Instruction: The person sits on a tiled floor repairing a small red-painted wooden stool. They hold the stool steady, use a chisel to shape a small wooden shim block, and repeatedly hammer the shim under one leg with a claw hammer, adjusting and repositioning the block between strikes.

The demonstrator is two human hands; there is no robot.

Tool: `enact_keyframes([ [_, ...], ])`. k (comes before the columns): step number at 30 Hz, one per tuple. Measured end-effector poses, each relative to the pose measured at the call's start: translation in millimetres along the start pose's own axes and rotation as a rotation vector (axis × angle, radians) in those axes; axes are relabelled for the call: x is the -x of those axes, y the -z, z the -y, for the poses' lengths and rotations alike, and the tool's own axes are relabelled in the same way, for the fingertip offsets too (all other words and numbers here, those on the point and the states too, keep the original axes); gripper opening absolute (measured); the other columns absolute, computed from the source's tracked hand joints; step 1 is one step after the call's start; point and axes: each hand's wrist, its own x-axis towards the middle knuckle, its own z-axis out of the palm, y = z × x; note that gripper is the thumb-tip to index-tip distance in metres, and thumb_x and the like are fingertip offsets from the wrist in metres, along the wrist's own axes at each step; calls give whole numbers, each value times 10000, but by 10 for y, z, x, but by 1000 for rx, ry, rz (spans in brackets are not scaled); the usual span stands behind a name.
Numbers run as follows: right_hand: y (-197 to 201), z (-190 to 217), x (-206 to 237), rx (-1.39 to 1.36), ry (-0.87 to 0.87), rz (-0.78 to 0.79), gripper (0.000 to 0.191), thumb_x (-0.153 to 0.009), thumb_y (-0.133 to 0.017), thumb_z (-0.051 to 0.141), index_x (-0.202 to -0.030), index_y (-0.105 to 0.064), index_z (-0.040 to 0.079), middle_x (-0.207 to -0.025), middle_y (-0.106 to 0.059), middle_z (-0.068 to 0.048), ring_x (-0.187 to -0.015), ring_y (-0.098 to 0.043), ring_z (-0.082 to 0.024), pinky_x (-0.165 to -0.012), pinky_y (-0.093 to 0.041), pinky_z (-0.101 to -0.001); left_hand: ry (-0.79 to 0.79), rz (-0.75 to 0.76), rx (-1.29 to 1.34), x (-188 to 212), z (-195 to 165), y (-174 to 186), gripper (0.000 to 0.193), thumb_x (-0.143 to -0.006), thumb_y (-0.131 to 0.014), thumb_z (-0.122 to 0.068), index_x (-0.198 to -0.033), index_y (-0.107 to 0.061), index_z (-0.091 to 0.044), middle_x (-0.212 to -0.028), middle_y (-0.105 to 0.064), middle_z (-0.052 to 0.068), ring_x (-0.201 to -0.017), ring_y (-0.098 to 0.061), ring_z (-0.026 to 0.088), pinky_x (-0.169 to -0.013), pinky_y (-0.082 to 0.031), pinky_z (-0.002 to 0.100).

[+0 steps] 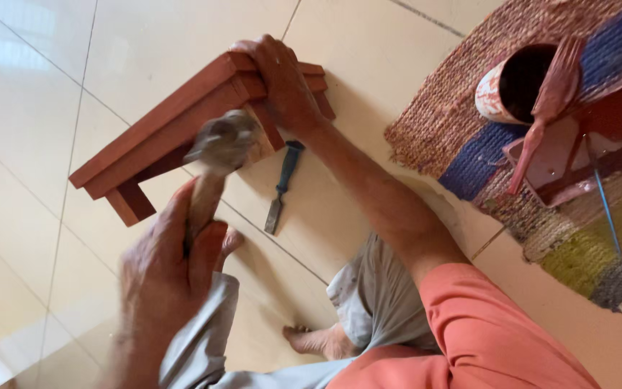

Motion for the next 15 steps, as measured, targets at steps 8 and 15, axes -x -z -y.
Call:
enact_keyframes([
  [8, -59, -22, 6, -69, -43, -39, 553, -834, -631, 36, -1372, -549, 137, -1217, -591, -92, -1212, -558, -347, -1075, -460, -430, -469, 421, -866, -942, -649, 444, 587, -971, -673, -368, -1492, -542, -131, -785, -650, 29, -591, -648, 196, -556, -542, 368],
  [15, -70, -230, 36, 3, -39, -1, 481, -932, -696, 113, -1387, -544, 139, -1238, -585, -92, -1214, -568, -339, -1079, -467, -435, -644, 558, -1141, -906, -390, 475, 606, -973, -656, -329, -1541, -501, -182, -759, -626, -9, -579, -639, 147, -612, -574, 340],
])
